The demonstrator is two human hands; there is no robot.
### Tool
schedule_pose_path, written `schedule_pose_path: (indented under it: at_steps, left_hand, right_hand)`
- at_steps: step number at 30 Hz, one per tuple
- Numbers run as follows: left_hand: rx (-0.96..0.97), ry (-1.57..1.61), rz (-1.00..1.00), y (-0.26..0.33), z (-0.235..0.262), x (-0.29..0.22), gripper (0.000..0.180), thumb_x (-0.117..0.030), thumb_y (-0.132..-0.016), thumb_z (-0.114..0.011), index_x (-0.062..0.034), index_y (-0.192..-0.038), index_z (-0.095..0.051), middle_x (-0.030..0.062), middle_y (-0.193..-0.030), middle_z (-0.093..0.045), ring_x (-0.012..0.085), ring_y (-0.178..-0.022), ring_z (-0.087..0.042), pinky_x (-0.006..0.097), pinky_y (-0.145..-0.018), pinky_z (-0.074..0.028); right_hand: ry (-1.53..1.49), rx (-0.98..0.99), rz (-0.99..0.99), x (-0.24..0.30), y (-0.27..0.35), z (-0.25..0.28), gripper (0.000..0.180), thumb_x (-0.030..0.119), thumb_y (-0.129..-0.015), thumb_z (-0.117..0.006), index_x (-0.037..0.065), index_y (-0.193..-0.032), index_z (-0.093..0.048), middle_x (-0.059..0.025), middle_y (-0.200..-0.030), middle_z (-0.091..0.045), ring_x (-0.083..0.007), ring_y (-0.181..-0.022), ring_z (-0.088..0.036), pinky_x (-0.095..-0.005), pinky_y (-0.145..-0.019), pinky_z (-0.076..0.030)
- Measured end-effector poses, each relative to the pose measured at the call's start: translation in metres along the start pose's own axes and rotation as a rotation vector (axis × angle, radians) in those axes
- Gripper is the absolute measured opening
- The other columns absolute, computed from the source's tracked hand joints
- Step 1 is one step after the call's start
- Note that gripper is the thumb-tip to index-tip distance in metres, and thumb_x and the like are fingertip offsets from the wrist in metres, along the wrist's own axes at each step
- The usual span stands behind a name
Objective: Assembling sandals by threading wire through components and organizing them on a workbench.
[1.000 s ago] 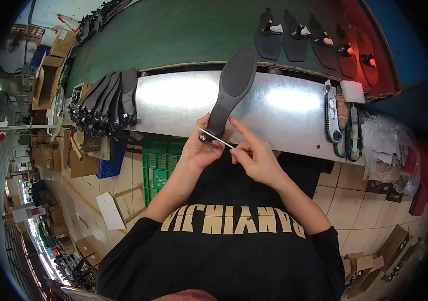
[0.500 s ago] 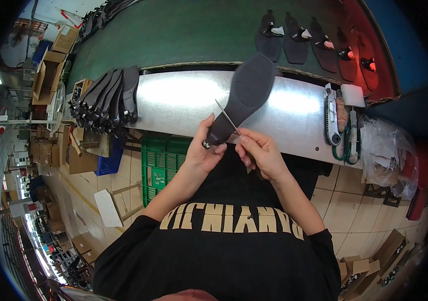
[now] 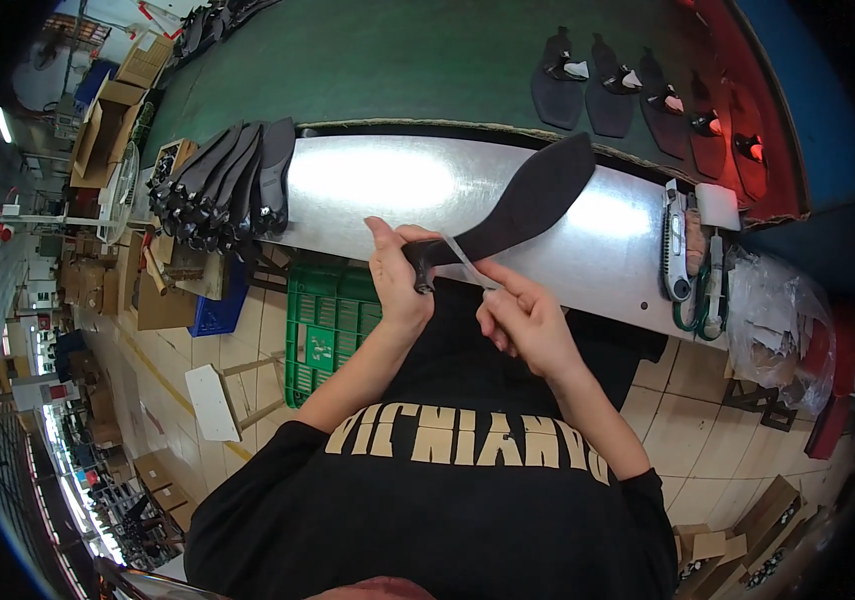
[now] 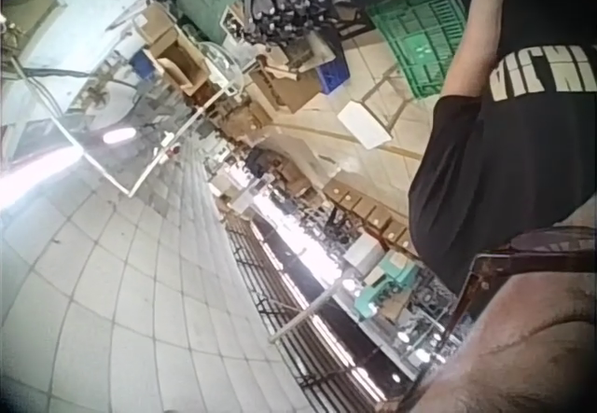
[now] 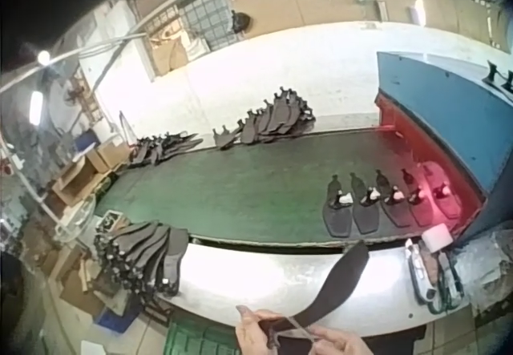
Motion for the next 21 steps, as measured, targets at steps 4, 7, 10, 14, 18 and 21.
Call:
schedule_pose_path:
  at_steps: [4, 7, 10, 14, 18, 21]
  left_hand:
    - [-0.054, 0.075, 0.129, -0.001, 0.001, 0.003, 0.081, -0.064, -0.101, -0.023, 0.0012, -0.076, -0.064, 0.0070, -0.066, -0.064, 0.0108, -0.055, -0.055, 0.023, -0.055, -0.044]
    - [-0.073, 0.147, 0.256, -0.001, 0.001, 0.017, 0.079, -0.066, -0.100, -0.027, 0.0002, -0.078, -0.063, 0.0055, -0.064, -0.062, 0.0097, -0.050, -0.050, 0.023, -0.048, -0.039]
    - [-0.085, 0.187, 0.326, -0.003, 0.002, 0.024, 0.072, -0.065, -0.099, -0.034, -0.0008, -0.080, -0.062, 0.0036, -0.062, -0.059, 0.0094, -0.046, -0.047, 0.023, -0.044, -0.036]
    - [-0.120, 0.233, 0.475, -0.004, -0.001, 0.026, 0.055, -0.058, -0.097, -0.050, -0.0047, -0.086, -0.061, 0.0013, -0.065, -0.058, 0.0095, -0.050, -0.049, 0.024, -0.046, -0.038]
    - [-0.156, 0.522, 0.723, 0.010, -0.020, 0.040, 0.044, -0.054, -0.095, -0.057, -0.0109, -0.088, -0.059, -0.0011, -0.071, -0.059, 0.0092, -0.059, -0.053, 0.023, -0.048, -0.039]
    - [-0.056, 0.893, 0.852, 0.018, -0.041, 0.053, 0.036, -0.048, -0.096, -0.056, -0.0121, -0.091, -0.062, 0.0026, -0.081, -0.064, 0.0159, -0.070, -0.058, 0.024, -0.047, -0.037]
  right_hand:
    - [0.735, -0.150, 0.461, 0.029, 0.007, -0.005, 0.021, 0.001, -0.092, -0.056, -0.001, -0.110, -0.066, -0.0078, -0.076, -0.064, -0.0160, -0.062, -0.060, -0.0269, -0.058, -0.047]
    - [0.877, -0.183, 0.546, 0.036, 0.013, -0.021, 0.016, -0.003, -0.089, -0.059, -0.002, -0.103, -0.066, -0.0136, -0.080, -0.065, -0.0222, -0.063, -0.063, -0.0303, -0.059, -0.049]
    - [0.950, -0.157, 0.628, 0.048, 0.020, -0.036, 0.011, -0.004, -0.087, -0.059, -0.001, -0.095, -0.065, -0.0132, -0.080, -0.065, -0.0246, -0.064, -0.063, -0.0318, -0.058, -0.049]
    - [0.999, -0.085, 0.715, 0.053, 0.031, -0.052, 0.010, -0.003, -0.086, -0.061, 0.003, -0.094, -0.065, -0.0120, -0.077, -0.064, -0.0255, -0.065, -0.065, -0.0324, -0.058, -0.050]
    - [0.930, -0.306, 0.690, 0.062, 0.020, -0.019, 0.010, -0.001, -0.090, -0.056, 0.001, -0.094, -0.064, -0.0098, -0.067, -0.059, -0.0161, -0.056, -0.059, -0.0302, -0.052, -0.046]
    - [0.960, -0.287, 0.565, 0.046, 0.008, -0.018, 0.002, 0.003, -0.091, -0.057, 0.002, -0.090, -0.059, -0.0158, -0.074, -0.062, -0.0355, -0.065, -0.062, -0.0408, -0.058, -0.048]
Point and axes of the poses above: each hand's wrist, its own y-axis away from the middle knuckle, its own z-axis out of the back of the hand, x = y × z, the point moved 10 cm from there along -y, towards the middle knuckle
